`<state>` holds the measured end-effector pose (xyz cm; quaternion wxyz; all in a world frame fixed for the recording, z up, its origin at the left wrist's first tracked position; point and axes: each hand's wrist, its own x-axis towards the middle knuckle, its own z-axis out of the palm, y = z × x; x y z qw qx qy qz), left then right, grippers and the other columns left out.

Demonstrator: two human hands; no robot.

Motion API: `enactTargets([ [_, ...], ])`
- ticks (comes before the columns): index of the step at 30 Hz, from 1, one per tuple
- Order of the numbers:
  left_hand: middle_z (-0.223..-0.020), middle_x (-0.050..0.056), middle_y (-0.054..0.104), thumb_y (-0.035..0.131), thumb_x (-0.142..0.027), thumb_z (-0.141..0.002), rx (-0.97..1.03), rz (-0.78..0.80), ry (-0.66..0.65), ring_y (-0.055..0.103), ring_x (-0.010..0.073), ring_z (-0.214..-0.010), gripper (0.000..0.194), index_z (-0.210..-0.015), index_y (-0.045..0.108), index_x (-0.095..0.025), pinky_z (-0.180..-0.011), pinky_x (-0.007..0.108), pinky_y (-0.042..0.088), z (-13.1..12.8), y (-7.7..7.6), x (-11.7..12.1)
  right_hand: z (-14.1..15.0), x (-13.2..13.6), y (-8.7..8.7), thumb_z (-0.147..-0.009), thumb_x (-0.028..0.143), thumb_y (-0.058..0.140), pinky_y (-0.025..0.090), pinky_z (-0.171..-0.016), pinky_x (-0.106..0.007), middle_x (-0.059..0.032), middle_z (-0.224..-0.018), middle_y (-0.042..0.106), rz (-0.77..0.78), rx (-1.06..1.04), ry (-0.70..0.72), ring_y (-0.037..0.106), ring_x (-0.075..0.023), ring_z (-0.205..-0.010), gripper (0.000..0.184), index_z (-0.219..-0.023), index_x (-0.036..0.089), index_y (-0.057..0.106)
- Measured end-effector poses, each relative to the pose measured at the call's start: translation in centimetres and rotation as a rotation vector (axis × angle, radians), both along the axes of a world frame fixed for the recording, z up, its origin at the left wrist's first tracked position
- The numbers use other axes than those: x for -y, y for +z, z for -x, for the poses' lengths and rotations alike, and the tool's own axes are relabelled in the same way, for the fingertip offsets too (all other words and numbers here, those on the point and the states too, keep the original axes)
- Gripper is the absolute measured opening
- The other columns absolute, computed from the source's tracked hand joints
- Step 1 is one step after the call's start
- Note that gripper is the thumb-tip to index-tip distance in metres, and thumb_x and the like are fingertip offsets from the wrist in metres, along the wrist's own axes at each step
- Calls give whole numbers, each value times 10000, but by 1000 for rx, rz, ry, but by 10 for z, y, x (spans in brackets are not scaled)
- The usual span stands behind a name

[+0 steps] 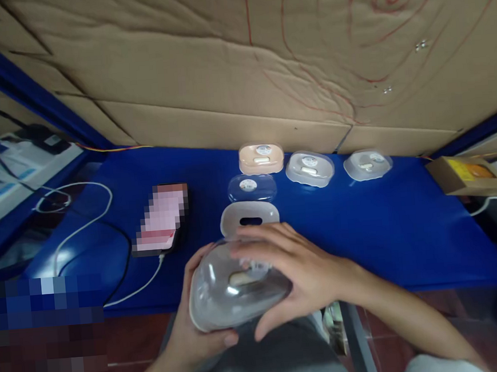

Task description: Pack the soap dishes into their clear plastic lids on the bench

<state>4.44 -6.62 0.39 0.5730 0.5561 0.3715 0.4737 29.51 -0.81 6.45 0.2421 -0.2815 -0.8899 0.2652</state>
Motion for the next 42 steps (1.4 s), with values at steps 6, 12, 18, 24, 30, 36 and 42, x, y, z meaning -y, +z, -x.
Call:
enactTargets([
  [6,-1616,174,511,868,-706,-744,113,72,-56,607,426,-1413,1068,-1587,282,-413,-1125,648,549,-8,-10,10,-83,-37,-62,-1012,604,632,386,-1187,-691,-148,-1697,406,-117,242,-506,423,-406,-1536,754,-1662,366,333],
  [12,-1631,173,500,867,-693,-755,131,42,-90,587,423,-1438,1051,-1591,294,-412,-1133,644,542,-15,-11,13,-99,-67,-88,-1015,640,597,353,-1205,-722,-138,-1701,421,-172,392,-546,401,-415,-1545,728,-1647,340,394],
  [18,-1613,163,514,840,-673,-800,62,16,-56,584,391,-1448,1000,-1587,291,-394,-1157,613,535,-24,-4,12,-79,-26,-44,-1060,620,516,259,-1297,-697,-97,-1780,280,-23,183,-433,249,-362,-1647,766,-1715,368,207],
  [24,-1627,170,483,806,-753,-771,35,15,-52,592,401,-1433,1072,-1611,252,-381,-1133,607,559,-35,-1,12,-40,41,-14,-814,737,795,476,-1227,-504,-125,-1752,338,164,112,-67,391,-357,-1588,1133,-1713,330,237],
  [30,-1643,161,496,707,-800,-826,40,-30,-57,608,390,-1423,1103,-1680,136,-397,-1092,577,597,-46,-5,15,-37,53,-37,-940,831,526,503,-1173,-523,-146,-1619,518,182,-151,-229,534,-369,-1476,836,-1591,311,459],
  [36,-1687,167,442,838,-677,-794,191,23,-96,514,394,-1509,1043,-1620,262,-406,-1191,609,488,-46,-14,28,-80,37,-54,-989,664,615,413,-1207,-628,-143,-1675,448,29,-18,-558,413,-413,-1552,703,-1590,341,445],
  [42,-1721,156,381,1017,-524,-617,369,154,-181,403,439,-1569,1166,-1583,377,-402,-1253,607,379,-48,-30,49,-103,16,-73,-997,528,692,365,-1219,-647,-131,-1701,419,-100,301,-499,409,-397,-1558,707,-1619,362,398],
])
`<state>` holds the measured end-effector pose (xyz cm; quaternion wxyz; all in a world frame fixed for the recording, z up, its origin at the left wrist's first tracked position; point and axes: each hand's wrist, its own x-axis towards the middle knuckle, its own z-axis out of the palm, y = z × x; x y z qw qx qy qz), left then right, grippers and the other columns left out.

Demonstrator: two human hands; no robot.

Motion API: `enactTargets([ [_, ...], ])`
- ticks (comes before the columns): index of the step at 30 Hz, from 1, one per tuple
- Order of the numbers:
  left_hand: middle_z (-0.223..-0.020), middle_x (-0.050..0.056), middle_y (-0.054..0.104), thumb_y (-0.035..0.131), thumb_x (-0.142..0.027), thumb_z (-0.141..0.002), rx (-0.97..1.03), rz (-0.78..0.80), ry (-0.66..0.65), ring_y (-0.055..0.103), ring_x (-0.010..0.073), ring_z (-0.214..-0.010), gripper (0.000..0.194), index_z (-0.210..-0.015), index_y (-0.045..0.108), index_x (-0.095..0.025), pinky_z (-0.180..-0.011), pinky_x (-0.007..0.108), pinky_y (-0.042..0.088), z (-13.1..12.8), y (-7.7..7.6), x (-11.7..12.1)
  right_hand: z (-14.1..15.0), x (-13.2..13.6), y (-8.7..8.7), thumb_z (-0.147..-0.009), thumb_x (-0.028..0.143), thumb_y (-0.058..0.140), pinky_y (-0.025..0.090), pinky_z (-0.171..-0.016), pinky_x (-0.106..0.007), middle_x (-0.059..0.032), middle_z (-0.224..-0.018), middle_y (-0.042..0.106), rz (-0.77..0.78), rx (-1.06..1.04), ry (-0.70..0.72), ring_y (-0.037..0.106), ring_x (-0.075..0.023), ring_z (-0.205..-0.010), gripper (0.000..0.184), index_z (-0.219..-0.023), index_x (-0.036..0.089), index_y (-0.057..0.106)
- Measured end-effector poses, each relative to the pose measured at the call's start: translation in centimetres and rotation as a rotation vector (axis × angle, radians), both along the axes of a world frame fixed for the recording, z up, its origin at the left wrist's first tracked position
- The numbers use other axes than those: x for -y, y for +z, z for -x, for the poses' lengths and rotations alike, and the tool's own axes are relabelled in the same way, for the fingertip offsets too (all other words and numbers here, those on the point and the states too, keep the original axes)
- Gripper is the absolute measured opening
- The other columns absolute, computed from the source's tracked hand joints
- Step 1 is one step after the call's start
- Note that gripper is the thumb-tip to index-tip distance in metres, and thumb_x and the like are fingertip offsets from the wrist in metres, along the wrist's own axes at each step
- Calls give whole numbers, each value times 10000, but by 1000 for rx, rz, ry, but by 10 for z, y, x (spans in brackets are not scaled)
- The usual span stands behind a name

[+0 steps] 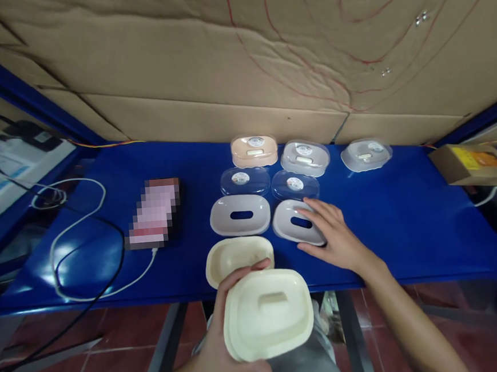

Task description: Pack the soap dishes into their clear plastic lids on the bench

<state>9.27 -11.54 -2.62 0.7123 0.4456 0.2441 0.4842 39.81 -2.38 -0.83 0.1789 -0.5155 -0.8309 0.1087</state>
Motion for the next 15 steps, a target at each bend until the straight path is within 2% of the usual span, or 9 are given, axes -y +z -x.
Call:
enactTargets([
  [4,-1760,142,316,1031,-394,-639,-9,-6,-47,317,439,-1612,1144,-1585,388,-412,-1282,620,315,-1,1,1,6,14,14,-1005,618,635,286,-1258,-677,-126,-1739,357,-51,-45,0,301,-414,-1614,745,-1652,362,367],
  [6,-1768,137,307,1019,-382,-666,-5,-16,-36,284,435,-1627,1109,-1579,390,-414,-1294,641,274,-2,4,-2,16,31,27,-995,743,534,328,-1263,-628,-129,-1738,356,-28,-147,95,321,-396,-1608,790,-1649,324,389],
  [8,-1770,139,305,1007,-407,-681,22,-24,-15,286,438,-1626,1082,-1571,392,-415,-1293,655,272,-4,8,-4,31,51,37,-963,816,493,406,-1244,-543,-129,-1718,386,19,-217,266,390,-356,-1573,859,-1628,277,429],
  [11,-1783,145,275,964,-485,-725,20,-38,-5,334,437,-1607,1059,-1591,358,-423,-1281,653,313,-6,11,-5,50,74,42,-997,657,624,430,-1243,-508,-112,-1665,467,13,-204,414,374,-331,-1576,716,-1574,250,501],
  [13,-1792,152,246,930,-540,-746,-69,-90,-13,363,427,-1597,1113,-1642,279,-425,-1268,622,368,-1,10,-5,54,83,39,-1010,562,666,428,-1247,-529,-114,-1627,511,-6,-212,411,343,-340,-1588,654,-1555,231,522],
  [15,-1805,147,205,909,-554,-763,-230,-255,24,406,397,-1580,1187,-1693,186,-410,-1239,549,447,9,6,-7,49,89,35,-1009,522,685,454,-1228,-528,-123,-1594,542,-4,-235,354,364,-341,-1572,627,-1536,216,538],
])
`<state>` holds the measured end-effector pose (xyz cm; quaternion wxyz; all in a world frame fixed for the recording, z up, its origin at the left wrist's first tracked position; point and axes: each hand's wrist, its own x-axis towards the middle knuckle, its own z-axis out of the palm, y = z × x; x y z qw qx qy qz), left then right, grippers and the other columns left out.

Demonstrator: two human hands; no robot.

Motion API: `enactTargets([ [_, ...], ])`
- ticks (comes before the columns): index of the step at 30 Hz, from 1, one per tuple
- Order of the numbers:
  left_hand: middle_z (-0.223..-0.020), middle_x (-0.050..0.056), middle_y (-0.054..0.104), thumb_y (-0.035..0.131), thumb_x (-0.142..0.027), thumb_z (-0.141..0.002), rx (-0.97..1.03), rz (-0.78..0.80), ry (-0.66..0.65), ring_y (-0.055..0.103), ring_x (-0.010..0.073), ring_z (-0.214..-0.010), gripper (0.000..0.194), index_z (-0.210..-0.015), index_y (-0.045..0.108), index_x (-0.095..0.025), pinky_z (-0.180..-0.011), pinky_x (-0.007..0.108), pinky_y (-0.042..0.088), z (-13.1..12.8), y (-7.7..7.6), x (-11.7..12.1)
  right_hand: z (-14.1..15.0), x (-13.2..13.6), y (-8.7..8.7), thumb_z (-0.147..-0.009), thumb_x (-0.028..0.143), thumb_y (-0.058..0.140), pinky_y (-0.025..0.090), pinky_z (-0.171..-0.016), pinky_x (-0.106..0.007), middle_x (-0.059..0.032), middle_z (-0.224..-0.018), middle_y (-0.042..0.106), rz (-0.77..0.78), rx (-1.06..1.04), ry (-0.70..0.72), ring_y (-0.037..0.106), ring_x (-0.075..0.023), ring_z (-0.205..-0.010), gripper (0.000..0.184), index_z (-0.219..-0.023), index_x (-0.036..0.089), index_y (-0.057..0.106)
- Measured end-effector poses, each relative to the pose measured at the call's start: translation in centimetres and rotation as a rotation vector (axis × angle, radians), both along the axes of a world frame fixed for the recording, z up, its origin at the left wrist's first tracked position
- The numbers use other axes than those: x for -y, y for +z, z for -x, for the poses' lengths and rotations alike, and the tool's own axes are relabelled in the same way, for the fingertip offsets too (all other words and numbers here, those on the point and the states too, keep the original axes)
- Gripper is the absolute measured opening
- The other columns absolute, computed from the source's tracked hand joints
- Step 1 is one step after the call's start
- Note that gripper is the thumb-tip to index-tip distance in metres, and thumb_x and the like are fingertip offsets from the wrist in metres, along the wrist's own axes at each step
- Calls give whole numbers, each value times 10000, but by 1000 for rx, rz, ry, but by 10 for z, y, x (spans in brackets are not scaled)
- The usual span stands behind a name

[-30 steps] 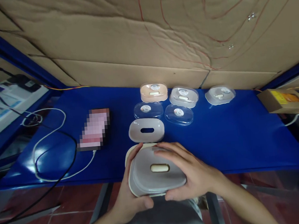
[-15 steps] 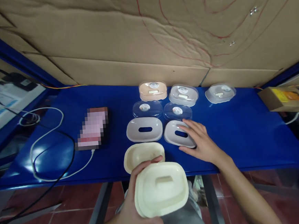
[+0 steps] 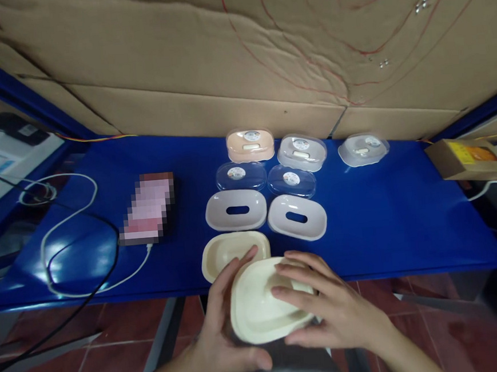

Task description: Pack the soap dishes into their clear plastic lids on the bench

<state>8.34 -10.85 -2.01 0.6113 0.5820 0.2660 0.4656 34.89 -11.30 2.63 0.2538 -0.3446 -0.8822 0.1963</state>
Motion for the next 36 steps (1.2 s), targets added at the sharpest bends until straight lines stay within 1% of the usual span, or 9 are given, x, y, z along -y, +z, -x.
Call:
enactTargets([
  [4,-1816,66,188,910,-336,-829,-558,-686,281,393,318,-1584,1044,-1684,312,-365,-1290,438,382,32,-8,-13,-21,8,-9,-989,377,738,487,-1184,-516,-126,-1546,586,23,74,-161,424,-333,-1529,573,-1512,220,562],
  [8,-1583,190,565,815,-227,-911,-999,-851,290,513,373,-1482,514,-1400,658,-189,-1332,619,207,56,-13,-23,-33,10,-20,-981,298,741,448,-1179,-566,-126,-1557,586,-34,243,-246,431,-351,-1523,608,-1549,244,531],
  [15,-1352,161,695,686,-12,-929,-918,-821,333,666,294,-1295,279,-1152,702,-179,-1192,594,494,73,-19,-13,-17,11,-26,-983,330,722,316,-1209,-650,-186,-1593,523,-161,301,-359,391,-413,-1544,525,-1477,204,596],
  [21,-1415,83,628,690,50,-875,-652,-781,399,638,238,-1326,407,-1180,729,-216,-1236,548,492,70,-6,0,54,1,-16,-1035,267,670,403,-1200,-460,-71,-1328,749,-281,81,-72,599,-246,-1361,274,-1298,208,717],
  [24,-1630,37,468,786,-39,-858,-384,-538,579,517,258,-1494,563,-1329,679,-327,-1236,526,496,62,1,6,71,-10,-13,-1010,88,659,475,-1153,-417,-59,-1257,791,-321,-45,-83,668,-202,-1275,279,-1266,171,732],
  [26,-1708,35,401,873,-287,-859,-92,-236,649,452,309,-1557,714,-1487,556,-406,-1203,537,523,60,3,6,75,-18,-10,-987,66,689,492,-1164,-435,-55,-1254,797,-350,-91,-122,682,-202,-1268,307,-1269,179,732],
  [29,-1693,89,475,760,-589,-914,306,396,425,516,379,-1511,815,-1625,408,-401,-1157,538,558,60,6,1,79,-30,-3,-1001,97,679,495,-1191,-419,-48,-1293,789,-379,-24,-67,675,-198,-1301,299,-1276,202,731],
  [32,-1537,142,649,582,-373,-1062,551,957,239,618,344,-1423,610,-1643,432,-259,-1165,466,557,63,11,-12,80,-48,3,-1020,90,611,467,-1224,-443,-63,-1489,685,-330,197,52,581,-226,-1431,428,-1423,226,655],
  [36,-1380,141,758,505,-170,-1074,705,1166,425,723,297,-1290,548,-1620,474,-198,-1139,442,581,62,18,-24,70,-84,4,-1013,66,560,398,-1235,-629,-97,-1700,450,-177,459,-47,417,-332,-1561,674,-1642,258,411],
])
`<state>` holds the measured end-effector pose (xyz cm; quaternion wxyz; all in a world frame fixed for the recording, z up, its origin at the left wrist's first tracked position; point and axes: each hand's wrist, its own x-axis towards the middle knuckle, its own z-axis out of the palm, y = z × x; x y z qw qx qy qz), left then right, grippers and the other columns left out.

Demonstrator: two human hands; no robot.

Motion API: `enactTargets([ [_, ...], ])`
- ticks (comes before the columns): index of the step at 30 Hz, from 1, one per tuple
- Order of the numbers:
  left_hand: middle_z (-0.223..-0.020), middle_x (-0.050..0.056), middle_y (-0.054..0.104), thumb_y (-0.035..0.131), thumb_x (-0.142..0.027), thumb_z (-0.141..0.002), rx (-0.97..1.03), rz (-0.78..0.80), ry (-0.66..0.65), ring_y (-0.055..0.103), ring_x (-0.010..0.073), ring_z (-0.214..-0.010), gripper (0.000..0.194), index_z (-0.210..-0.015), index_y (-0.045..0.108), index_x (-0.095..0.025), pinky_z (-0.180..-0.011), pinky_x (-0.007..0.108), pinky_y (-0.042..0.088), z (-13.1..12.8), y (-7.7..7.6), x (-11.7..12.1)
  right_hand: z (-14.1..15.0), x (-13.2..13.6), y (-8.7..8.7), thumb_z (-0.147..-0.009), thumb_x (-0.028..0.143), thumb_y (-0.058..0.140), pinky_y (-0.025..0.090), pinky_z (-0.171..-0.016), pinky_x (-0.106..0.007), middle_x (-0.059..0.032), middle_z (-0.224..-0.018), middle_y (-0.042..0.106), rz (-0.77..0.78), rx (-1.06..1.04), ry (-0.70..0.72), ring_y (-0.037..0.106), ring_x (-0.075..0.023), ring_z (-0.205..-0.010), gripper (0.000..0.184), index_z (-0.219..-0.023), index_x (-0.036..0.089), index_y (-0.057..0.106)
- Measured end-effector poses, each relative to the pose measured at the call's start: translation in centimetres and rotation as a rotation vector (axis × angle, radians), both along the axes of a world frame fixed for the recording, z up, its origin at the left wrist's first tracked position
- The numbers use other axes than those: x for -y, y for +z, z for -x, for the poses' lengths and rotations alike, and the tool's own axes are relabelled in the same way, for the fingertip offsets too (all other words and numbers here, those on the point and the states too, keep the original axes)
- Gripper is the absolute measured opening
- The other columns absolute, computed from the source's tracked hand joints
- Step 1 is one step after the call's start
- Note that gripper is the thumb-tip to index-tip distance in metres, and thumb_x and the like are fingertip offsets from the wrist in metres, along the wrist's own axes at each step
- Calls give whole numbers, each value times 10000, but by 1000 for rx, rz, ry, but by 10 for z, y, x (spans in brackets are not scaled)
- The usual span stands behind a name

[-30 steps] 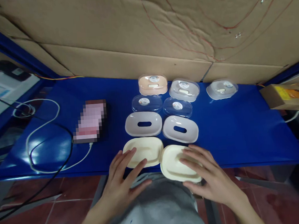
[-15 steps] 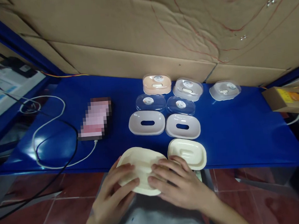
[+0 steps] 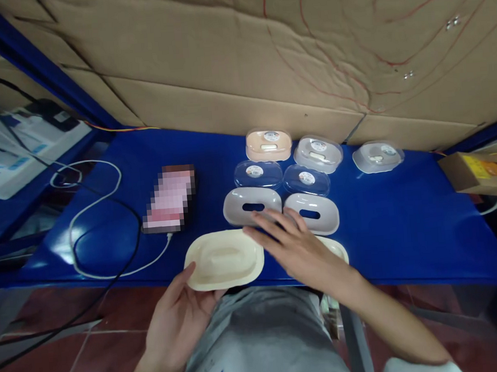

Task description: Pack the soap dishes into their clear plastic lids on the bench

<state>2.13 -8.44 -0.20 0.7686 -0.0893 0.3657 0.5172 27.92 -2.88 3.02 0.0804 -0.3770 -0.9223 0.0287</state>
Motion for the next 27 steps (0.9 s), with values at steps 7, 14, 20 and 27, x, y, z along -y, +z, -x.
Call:
enactTargets([
  [7,-1386,106,759,544,-286,-1079,63,4,39,720,318,-1292,494,-1571,542,-243,-1195,539,519,-2,0,4,1,-42,-5,-1084,164,523,548,-1014,-481,-87,-1405,735,-66,-28,-44,654,-300,-1275,393,-1456,217,640],
  [14,-1346,145,772,547,-595,-1043,76,-121,-24,734,332,-1249,606,-1505,599,-206,-1136,569,549,-6,3,-12,12,-17,21,-1106,185,515,541,-1018,-402,-30,-1350,769,61,-211,217,662,-222,-1260,319,-1378,199,680],
  [20,-1268,117,805,587,-326,-1062,-52,-169,-55,767,264,-1152,522,-1571,528,-224,-1049,475,614,-17,1,-29,9,-4,15,-1064,161,583,553,-1030,-443,-78,-1400,739,45,-118,231,667,-253,-1276,349,-1400,166,676],
  [27,-1314,105,791,591,-358,-1068,-76,-241,-117,708,316,-1289,531,-1584,524,-250,-1121,543,560,-19,-7,-44,-3,-91,17,-1120,305,496,479,-1184,-528,-104,-1540,634,113,-222,53,572,-276,-1447,417,-1526,247,569],
])
